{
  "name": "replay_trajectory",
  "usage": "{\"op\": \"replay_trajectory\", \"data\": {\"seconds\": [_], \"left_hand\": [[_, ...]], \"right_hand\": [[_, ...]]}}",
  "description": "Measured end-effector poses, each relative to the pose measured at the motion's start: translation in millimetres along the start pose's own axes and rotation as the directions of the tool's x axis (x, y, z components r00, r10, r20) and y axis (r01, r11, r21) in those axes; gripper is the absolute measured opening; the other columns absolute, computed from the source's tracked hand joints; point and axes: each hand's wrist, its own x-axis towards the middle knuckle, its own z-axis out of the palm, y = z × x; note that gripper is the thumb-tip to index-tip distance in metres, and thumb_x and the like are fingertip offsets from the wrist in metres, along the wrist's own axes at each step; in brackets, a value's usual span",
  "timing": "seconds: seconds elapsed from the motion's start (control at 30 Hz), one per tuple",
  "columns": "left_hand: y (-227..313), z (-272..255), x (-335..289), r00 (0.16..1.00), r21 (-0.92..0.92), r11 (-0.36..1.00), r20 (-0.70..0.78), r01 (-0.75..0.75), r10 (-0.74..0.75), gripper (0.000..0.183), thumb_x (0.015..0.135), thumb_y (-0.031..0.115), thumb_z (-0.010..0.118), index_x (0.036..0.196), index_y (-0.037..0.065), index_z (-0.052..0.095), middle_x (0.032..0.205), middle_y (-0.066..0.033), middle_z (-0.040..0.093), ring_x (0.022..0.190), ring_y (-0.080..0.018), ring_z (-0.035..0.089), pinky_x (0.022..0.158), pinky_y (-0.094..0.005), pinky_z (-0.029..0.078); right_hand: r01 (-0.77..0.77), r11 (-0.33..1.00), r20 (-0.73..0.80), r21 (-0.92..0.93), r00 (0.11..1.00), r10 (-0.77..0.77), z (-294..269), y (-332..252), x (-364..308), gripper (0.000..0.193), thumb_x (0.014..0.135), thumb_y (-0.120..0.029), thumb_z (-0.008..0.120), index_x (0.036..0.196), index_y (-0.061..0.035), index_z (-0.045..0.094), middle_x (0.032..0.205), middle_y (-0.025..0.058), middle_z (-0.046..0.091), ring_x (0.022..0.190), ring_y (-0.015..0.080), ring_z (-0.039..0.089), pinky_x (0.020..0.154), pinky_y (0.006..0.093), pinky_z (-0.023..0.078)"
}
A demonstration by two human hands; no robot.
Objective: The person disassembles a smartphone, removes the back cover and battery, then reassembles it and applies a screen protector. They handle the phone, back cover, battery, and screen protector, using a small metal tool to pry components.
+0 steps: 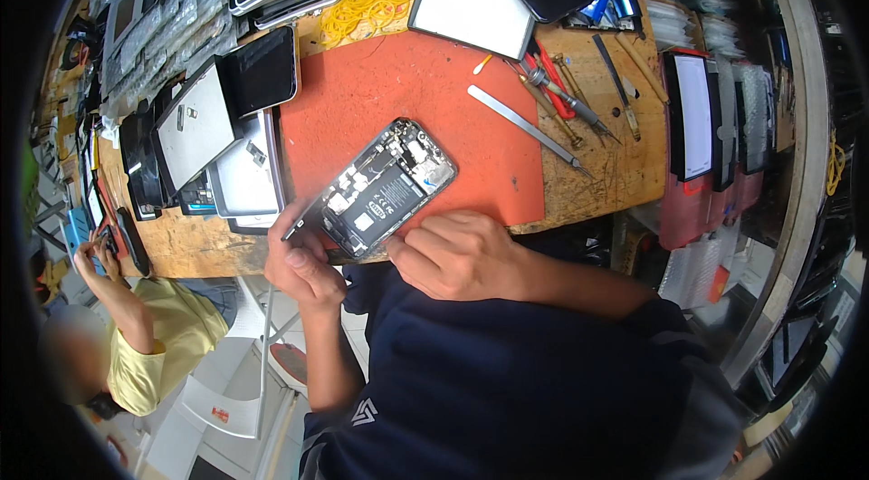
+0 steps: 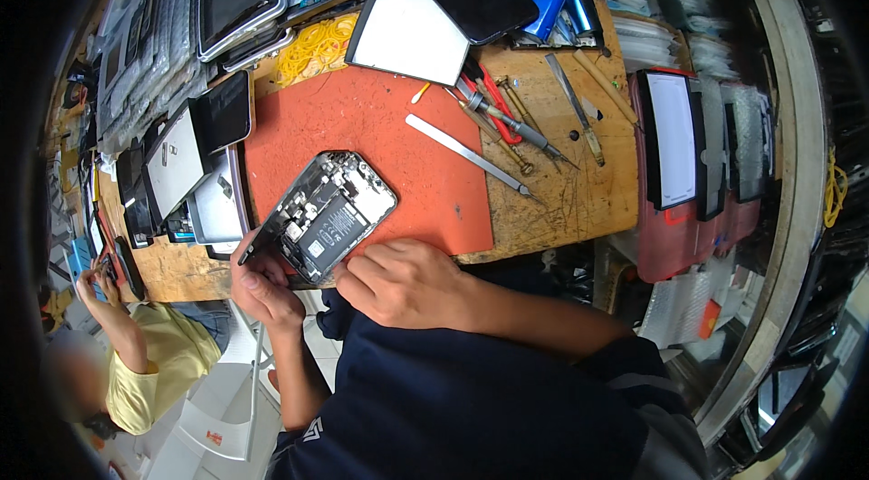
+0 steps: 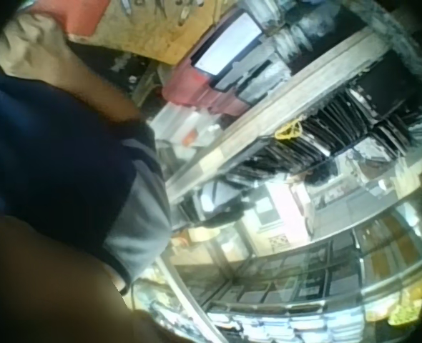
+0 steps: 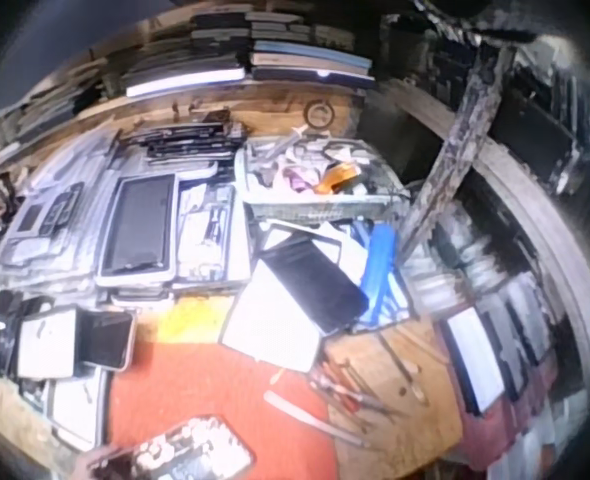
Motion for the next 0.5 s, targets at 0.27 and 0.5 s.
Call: {"op": "replay_trajectory", "data": {"seconds": [0.27,0.5], "left_hand": [[-2.7,-0.2,-0.5,1.000,-0.015,1.000,0.003,-0.021,0.021,0.073,0.118,0.052,0.034,0.124,-0.010,0.071,0.067,-0.0059,0.066,0.049,-0.0087,0.050,0.048,-0.0267,0.035],[-6.9,0.1,4.2,0.990,-0.070,0.988,0.031,-0.138,0.140,0.069,0.114,0.053,0.047,0.120,-0.012,0.071,0.108,-0.0222,0.081,0.074,-0.0222,0.077,0.068,-0.0298,0.060]], "right_hand": [[0.012,1.000,0.017,-0.002,1.000,-0.012,-0.4,1.9,-1.4,0.021,0.083,-0.008,0.080,0.103,-0.0006,0.076,0.074,0.0014,0.053,0.062,0.0150,0.061,0.052,0.0296,0.050],[-0.008,0.999,0.049,-0.050,0.999,0.011,-0.9,-2.9,0.3,0.018,0.086,-0.012,0.074,0.102,-0.0030,0.075,0.078,0.0017,0.060,0.070,0.0152,0.065,0.059,0.0291,0.054]]}}
